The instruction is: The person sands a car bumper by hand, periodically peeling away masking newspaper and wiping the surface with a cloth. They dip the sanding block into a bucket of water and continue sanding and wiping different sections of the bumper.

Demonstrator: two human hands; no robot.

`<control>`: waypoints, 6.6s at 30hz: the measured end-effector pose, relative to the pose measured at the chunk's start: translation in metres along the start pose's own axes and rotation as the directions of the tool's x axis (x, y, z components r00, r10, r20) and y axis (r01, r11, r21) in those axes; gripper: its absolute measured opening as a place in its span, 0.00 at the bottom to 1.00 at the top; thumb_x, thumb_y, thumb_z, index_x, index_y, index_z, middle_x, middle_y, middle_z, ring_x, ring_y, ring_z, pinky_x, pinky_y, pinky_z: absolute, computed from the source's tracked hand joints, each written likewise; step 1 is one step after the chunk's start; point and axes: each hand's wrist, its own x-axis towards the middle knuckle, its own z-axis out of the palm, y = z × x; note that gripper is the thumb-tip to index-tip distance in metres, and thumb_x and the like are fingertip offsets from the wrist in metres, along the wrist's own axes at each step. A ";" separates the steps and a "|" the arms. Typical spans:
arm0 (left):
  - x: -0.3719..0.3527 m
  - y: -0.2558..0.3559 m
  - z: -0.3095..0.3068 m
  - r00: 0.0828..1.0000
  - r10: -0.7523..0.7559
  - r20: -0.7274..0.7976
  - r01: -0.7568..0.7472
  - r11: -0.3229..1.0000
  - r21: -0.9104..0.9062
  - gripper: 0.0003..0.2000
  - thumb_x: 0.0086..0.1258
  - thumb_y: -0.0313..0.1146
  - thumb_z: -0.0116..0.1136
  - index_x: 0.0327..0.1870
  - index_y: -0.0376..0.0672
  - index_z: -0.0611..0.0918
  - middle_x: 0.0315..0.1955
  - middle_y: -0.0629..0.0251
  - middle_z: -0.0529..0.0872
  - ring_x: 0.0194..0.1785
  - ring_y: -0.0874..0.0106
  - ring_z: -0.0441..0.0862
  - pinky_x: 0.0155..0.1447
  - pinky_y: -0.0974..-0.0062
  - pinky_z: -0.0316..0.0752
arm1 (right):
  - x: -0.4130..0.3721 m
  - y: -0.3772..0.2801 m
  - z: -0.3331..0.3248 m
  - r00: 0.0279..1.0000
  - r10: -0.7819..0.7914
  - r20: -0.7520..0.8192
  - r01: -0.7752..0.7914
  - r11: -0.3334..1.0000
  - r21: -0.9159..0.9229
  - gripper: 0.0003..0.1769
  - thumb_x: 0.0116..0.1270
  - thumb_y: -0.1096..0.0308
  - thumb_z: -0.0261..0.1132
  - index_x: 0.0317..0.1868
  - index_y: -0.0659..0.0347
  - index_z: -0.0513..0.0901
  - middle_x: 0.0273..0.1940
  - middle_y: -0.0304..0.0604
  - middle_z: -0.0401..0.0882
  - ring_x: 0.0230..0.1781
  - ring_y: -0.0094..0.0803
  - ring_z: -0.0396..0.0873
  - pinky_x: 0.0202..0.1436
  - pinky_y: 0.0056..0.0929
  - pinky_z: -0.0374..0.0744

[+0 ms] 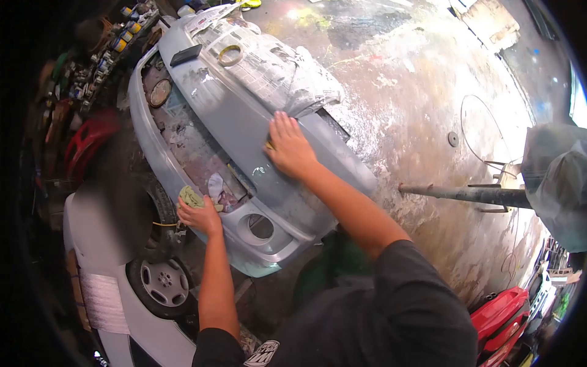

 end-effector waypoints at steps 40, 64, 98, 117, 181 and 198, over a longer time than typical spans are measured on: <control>-0.003 0.005 0.000 1.000 0.021 -0.007 -0.021 1.000 0.002 0.44 0.69 0.50 0.68 0.81 0.43 0.60 0.76 0.42 0.62 0.79 0.44 0.57 0.80 0.45 0.58 | -0.046 0.012 -0.011 0.999 0.044 0.019 -0.044 0.999 0.007 0.43 0.76 0.48 0.59 0.78 0.74 0.62 0.82 0.65 0.52 0.86 0.56 0.46 0.87 0.53 0.46; 0.000 0.005 -0.003 0.996 -0.012 -0.083 0.008 0.999 -0.049 0.41 0.61 0.46 0.70 0.77 0.48 0.67 0.75 0.48 0.67 0.79 0.45 0.59 0.81 0.44 0.59 | -0.141 0.002 -0.013 0.752 -0.507 0.422 0.574 0.818 -0.041 0.44 0.74 0.44 0.57 0.77 0.71 0.66 0.82 0.62 0.57 0.84 0.54 0.54 0.86 0.54 0.52; -0.087 0.087 -0.040 0.907 0.420 0.043 -0.375 0.848 -0.376 0.37 0.73 0.50 0.66 0.80 0.49 0.68 0.81 0.54 0.62 0.84 0.42 0.51 0.80 0.27 0.45 | 0.171 -0.057 0.064 0.786 -0.613 0.084 0.618 0.773 -0.144 0.40 0.83 0.43 0.46 0.81 0.66 0.60 0.83 0.58 0.54 0.86 0.52 0.50 0.87 0.51 0.49; -0.203 0.140 -0.056 0.957 -0.033 0.289 0.118 0.952 -0.284 0.34 0.72 0.47 0.66 0.76 0.42 0.71 0.79 0.54 0.63 0.83 0.46 0.55 0.83 0.35 0.44 | -0.012 -0.013 -0.039 0.072 -0.770 0.634 0.968 0.208 0.142 0.40 0.77 0.47 0.57 0.79 0.67 0.66 0.83 0.56 0.57 0.85 0.48 0.53 0.86 0.51 0.51; -0.210 0.068 -0.055 0.839 0.006 0.544 0.253 0.881 -0.400 0.38 0.59 0.51 0.76 0.65 0.33 0.78 0.43 0.55 0.87 0.56 0.60 0.83 0.83 0.60 0.55 | 0.070 -0.050 0.030 0.397 -0.766 0.505 0.904 0.422 -0.071 0.44 0.76 0.53 0.62 0.81 0.72 0.57 0.84 0.67 0.44 0.86 0.60 0.44 0.87 0.55 0.47; -0.209 0.067 -0.053 0.854 0.014 0.520 0.226 0.890 -0.396 0.39 0.60 0.50 0.76 0.67 0.32 0.76 0.45 0.53 0.86 0.58 0.59 0.83 0.83 0.58 0.55 | 0.132 -0.032 0.024 0.483 -0.779 0.400 0.843 0.537 0.028 0.44 0.80 0.49 0.57 0.82 0.72 0.54 0.84 0.65 0.46 0.86 0.60 0.43 0.88 0.52 0.45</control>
